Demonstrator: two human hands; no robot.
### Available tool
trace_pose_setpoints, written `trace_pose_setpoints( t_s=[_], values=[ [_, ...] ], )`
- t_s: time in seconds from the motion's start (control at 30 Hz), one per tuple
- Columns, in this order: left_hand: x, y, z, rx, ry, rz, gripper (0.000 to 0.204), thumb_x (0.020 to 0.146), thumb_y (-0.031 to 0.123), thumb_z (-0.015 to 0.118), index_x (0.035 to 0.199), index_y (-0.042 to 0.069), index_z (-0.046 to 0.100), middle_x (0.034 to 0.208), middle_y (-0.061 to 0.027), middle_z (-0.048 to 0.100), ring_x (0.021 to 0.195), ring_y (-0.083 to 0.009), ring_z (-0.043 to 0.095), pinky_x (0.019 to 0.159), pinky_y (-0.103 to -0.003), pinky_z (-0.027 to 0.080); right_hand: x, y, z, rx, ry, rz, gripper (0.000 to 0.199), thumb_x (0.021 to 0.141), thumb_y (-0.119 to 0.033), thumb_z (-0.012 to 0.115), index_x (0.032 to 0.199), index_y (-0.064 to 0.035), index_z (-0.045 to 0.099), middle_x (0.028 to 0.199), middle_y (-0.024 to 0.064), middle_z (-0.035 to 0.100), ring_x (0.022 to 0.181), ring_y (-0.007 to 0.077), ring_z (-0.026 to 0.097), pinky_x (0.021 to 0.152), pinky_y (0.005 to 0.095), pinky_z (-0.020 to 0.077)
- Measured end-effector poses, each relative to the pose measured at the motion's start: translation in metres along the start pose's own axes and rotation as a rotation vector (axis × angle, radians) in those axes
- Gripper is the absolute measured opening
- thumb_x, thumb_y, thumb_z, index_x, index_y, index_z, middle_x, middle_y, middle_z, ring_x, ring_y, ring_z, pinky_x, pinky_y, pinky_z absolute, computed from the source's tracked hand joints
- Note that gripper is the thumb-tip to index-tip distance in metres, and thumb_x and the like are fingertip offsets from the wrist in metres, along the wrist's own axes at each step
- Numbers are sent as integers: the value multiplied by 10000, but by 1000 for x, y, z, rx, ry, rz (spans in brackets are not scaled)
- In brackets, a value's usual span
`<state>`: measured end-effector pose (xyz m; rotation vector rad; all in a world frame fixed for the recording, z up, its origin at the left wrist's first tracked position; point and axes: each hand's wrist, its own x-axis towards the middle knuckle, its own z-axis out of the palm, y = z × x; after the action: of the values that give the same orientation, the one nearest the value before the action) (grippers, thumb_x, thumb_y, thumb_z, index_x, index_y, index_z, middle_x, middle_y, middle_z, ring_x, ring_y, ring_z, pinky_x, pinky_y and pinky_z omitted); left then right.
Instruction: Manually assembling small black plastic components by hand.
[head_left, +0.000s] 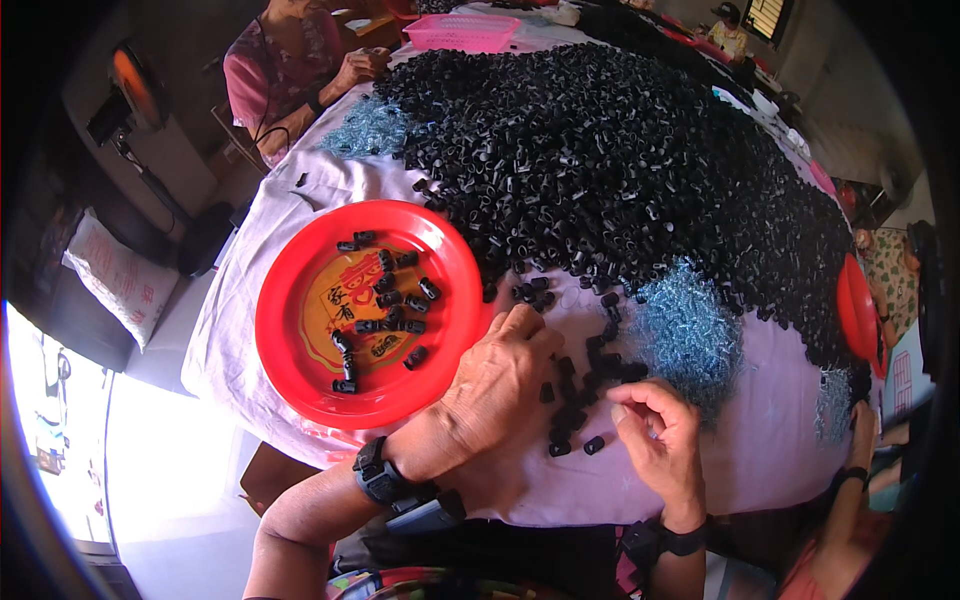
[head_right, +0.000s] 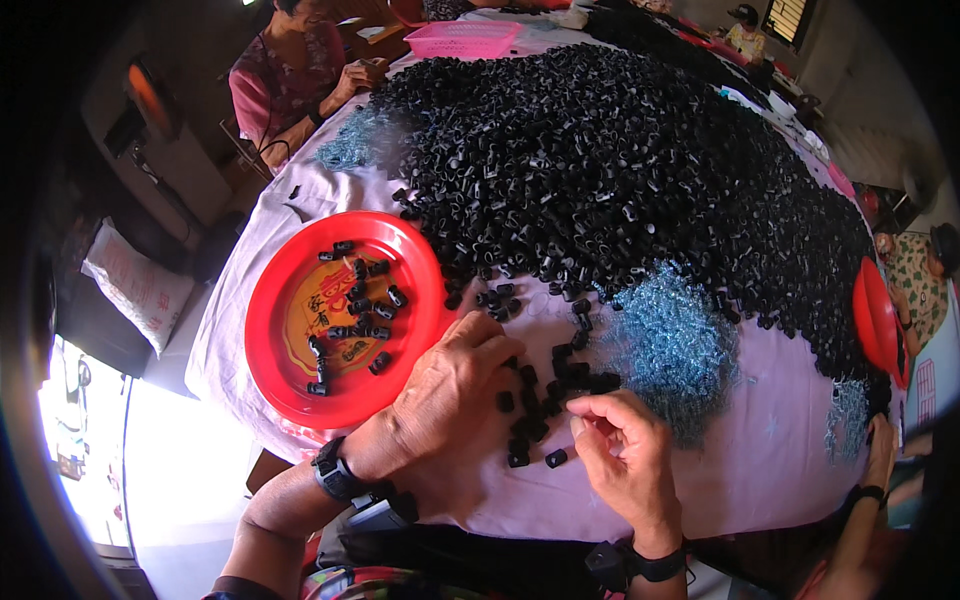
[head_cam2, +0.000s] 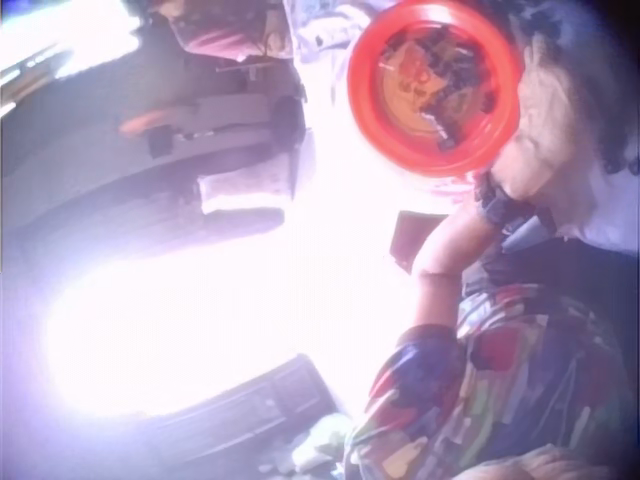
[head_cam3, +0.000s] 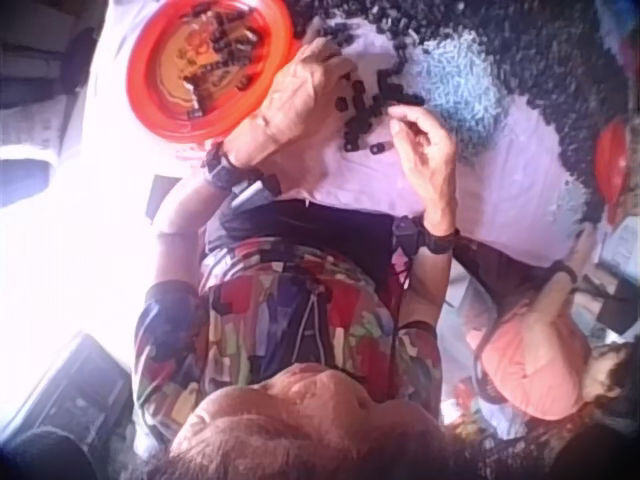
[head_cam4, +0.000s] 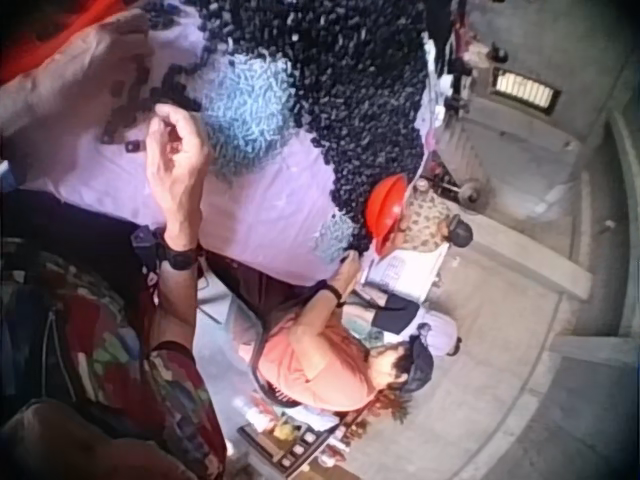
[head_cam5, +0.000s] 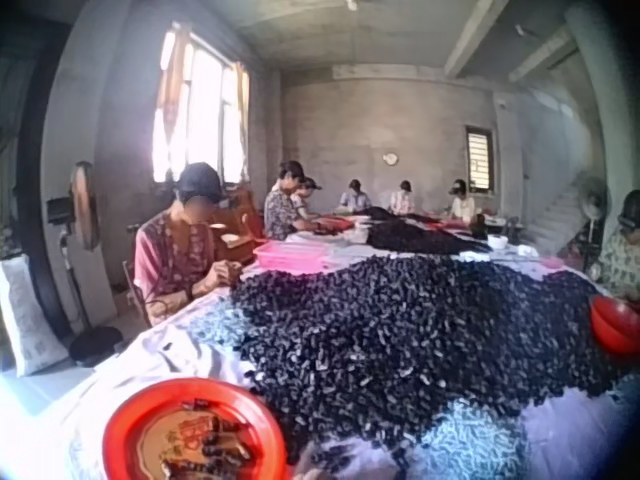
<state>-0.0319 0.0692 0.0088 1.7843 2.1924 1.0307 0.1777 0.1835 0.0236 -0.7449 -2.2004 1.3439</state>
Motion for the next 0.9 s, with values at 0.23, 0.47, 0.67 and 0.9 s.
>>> trace_pose_setpoints(
  t_s=[0.23,0.47,0.67,0.9],
  values=[
    [-7,11,-19,-39,81,77,271,825,18,740,1073,16,630,1035,-153,649,966,-365,662,816,-422,560,1,2,0,128,70,-63,154,940,25,690,1083,14,746,1015,39,697,830,62,625,691,214,500],
    [-36,15,-32,-1007,-244,-453,288,984,157,727,1231,13,692,980,-78,729,846,-117,677,682,-277,538,1,-16,11,-62,43,-168,147,951,16,695,1084,-11,751,1013,68,695,817,93,639,679,230,510],
    [-53,14,-31,-1474,-369,-655,371,1086,163,584,1425,18,613,1120,-41,711,925,-80,641,755,-231,535,4,-35,24,52,65,-251,157,916,27,742,1060,-35,757,987,66,691,770,114,637,659,245,522],
    [-59,13,-21,-1821,-377,-644,365,1090,125,561,1433,-2,572,1241,-113,691,1102,-161,685,953,-283,576,8,-40,42,22,18,-350,177,873,36,769,1032,-41,773,969,60,729,917,196,643,781,304,524]
  ],
)
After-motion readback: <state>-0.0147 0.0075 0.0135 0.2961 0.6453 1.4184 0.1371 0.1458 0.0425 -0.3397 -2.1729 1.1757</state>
